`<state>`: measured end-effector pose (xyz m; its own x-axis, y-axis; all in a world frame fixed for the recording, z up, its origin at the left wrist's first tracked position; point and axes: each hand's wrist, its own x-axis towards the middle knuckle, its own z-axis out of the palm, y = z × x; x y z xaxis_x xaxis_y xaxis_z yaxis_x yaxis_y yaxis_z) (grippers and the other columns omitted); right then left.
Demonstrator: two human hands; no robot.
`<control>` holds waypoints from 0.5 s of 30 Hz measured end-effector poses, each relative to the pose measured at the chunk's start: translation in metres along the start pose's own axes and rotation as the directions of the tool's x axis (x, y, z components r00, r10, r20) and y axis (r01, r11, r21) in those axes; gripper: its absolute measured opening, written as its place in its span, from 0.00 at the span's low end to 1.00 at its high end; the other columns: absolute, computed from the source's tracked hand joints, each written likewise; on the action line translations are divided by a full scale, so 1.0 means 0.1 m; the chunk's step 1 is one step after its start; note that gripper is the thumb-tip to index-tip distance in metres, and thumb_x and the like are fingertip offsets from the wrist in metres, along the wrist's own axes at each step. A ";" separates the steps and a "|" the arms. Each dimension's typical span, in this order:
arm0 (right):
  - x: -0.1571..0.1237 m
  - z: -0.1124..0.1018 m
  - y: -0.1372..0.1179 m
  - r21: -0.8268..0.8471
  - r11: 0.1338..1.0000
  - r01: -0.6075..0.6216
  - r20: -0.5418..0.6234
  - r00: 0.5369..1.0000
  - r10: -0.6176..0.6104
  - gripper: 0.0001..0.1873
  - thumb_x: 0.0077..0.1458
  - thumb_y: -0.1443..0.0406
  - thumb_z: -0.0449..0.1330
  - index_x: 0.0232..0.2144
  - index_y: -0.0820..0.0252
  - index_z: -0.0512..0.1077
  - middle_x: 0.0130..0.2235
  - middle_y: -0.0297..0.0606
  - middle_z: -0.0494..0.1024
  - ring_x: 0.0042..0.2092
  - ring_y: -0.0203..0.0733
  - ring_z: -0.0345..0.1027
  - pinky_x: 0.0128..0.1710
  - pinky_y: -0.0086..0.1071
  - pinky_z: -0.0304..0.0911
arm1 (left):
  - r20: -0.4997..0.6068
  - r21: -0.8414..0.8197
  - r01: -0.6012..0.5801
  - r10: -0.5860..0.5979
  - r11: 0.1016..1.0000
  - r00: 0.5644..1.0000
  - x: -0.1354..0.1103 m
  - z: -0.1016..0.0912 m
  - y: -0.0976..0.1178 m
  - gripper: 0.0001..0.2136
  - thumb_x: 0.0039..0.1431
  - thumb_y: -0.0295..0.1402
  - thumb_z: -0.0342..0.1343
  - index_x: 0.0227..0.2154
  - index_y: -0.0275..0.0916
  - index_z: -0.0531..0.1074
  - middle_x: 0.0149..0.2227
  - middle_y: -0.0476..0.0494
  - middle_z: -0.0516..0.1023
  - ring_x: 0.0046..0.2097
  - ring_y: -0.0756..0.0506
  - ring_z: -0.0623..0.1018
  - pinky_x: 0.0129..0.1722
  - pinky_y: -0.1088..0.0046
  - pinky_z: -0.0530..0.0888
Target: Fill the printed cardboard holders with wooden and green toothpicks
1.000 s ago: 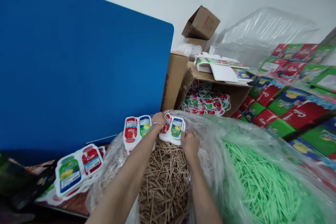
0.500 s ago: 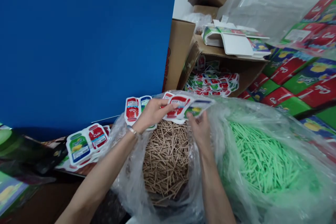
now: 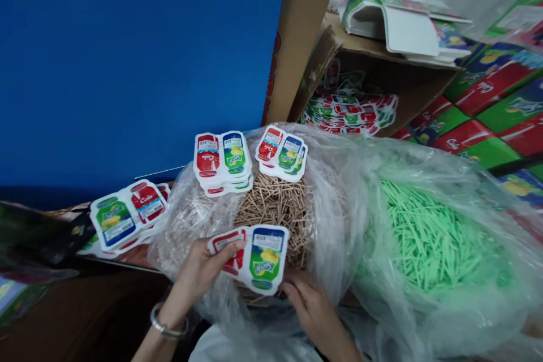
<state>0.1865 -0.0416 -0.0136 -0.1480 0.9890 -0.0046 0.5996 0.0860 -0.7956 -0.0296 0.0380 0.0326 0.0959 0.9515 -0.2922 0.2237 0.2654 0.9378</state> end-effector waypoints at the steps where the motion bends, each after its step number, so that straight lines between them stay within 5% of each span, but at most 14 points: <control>1: -0.07 0.02 0.08 -0.193 0.980 0.055 -0.031 0.998 -0.062 0.15 0.60 0.64 0.47 0.33 0.59 0.74 0.34 0.41 0.79 0.38 0.45 0.73 0.39 0.36 0.66 | -0.054 0.012 0.004 -0.003 1.000 0.999 -0.03 -0.04 -0.04 0.13 0.47 0.40 0.59 0.15 0.37 0.72 0.17 0.50 0.75 0.24 0.46 0.74 0.24 0.75 0.72; 4: -0.23 0.06 0.23 -0.581 0.799 0.155 0.019 0.984 -0.177 0.14 0.56 0.72 0.48 0.25 0.59 0.71 0.25 0.39 0.77 0.30 0.46 0.72 0.32 0.35 0.63 | -0.166 0.009 -0.023 0.025 1.000 0.986 -0.09 -0.12 -0.09 0.11 0.47 0.39 0.60 0.18 0.37 0.74 0.19 0.50 0.77 0.26 0.45 0.76 0.25 0.75 0.74; 7: -0.23 0.09 0.26 -0.721 0.671 0.175 0.092 0.983 -0.158 0.13 0.50 0.77 0.51 0.23 0.58 0.69 0.21 0.36 0.75 0.25 0.43 0.70 0.28 0.32 0.60 | -0.210 -0.085 -0.008 -0.010 0.996 0.978 -0.12 -0.12 -0.07 0.11 0.48 0.40 0.60 0.25 0.36 0.76 0.23 0.48 0.81 0.29 0.43 0.79 0.28 0.73 0.76; 11: -0.06 0.07 0.26 -0.848 0.526 0.062 0.017 0.996 -0.089 0.18 0.44 0.83 0.49 0.29 0.60 0.70 0.27 0.41 0.77 0.22 0.41 0.69 0.21 0.31 0.57 | -0.204 -0.166 0.027 -0.061 0.986 0.977 -0.11 -0.09 -0.08 0.12 0.46 0.41 0.62 0.26 0.35 0.75 0.22 0.47 0.81 0.29 0.43 0.80 0.28 0.73 0.77; 15: -0.04 0.07 0.24 -0.790 0.591 0.162 0.084 0.984 -0.159 0.16 0.45 0.82 0.50 0.26 0.59 0.69 0.26 0.38 0.75 0.23 0.41 0.69 0.23 0.31 0.59 | -0.234 -0.142 0.020 -0.053 0.990 0.971 -0.13 -0.14 -0.13 0.13 0.49 0.43 0.60 0.26 0.36 0.74 0.24 0.47 0.81 0.29 0.43 0.80 0.29 0.73 0.76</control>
<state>0.1962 -0.0443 -0.0373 -0.3065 0.9492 0.0710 0.9518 0.3068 0.0072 -0.0476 0.0247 0.0272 -0.1458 0.9461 -0.2894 0.0857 0.3035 0.9490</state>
